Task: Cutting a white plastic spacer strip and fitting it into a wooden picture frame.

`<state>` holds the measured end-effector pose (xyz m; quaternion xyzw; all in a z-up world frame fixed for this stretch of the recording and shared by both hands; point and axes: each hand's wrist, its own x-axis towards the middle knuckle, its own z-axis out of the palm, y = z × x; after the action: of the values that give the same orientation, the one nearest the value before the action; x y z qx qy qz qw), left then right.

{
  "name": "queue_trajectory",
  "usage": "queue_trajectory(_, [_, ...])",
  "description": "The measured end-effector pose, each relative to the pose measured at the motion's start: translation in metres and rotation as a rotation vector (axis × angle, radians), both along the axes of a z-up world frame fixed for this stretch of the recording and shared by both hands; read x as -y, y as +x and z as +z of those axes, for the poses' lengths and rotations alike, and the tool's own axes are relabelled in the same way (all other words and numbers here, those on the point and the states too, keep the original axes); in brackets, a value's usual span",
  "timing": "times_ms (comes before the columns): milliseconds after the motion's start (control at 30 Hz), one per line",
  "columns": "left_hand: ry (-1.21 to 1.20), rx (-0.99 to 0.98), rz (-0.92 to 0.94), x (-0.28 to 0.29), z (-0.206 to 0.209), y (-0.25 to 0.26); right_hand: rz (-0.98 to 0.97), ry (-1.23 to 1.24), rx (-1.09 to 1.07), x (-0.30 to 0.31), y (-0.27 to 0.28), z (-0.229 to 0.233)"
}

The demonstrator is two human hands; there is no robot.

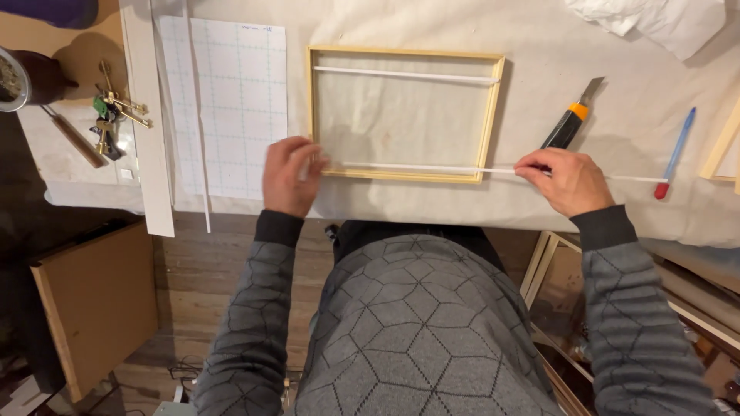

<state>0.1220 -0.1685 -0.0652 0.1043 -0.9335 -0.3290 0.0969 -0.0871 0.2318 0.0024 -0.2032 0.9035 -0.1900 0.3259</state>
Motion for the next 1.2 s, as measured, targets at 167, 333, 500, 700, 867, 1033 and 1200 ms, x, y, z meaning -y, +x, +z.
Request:
queue_trajectory(167, [0.096,-0.061,0.228,0.005,0.013,0.015,0.041,0.007,0.030,0.013,0.001,-0.007])
queue_trajectory(333, [0.167,-0.051,0.284,-0.012,0.010,0.019,0.052,0.020,0.057,0.028,0.008,-0.011])
queue_trajectory(500, [0.202,-0.039,-0.019,-0.066,0.006,0.001,-0.021,0.025,0.086,0.033,0.015,-0.016])
queue_trajectory(700, [0.197,-0.064,-0.319,-0.141,0.005,-0.039,-0.003,0.057,0.071,0.037,0.018,-0.019])
queue_trajectory(867, [0.161,-0.078,-0.467,-0.164,-0.003,-0.061,0.016,0.048,0.019,0.036,0.023,-0.022])
queue_trajectory(1033, [0.155,-0.104,-0.483,-0.170,-0.017,-0.071,0.016,-0.004,-0.029,0.032,0.023,-0.022])
queue_trajectory(1200, [0.137,-0.089,-0.483,-0.169,-0.016,-0.073,-0.023,-0.049,0.009,0.031,0.020,-0.015])
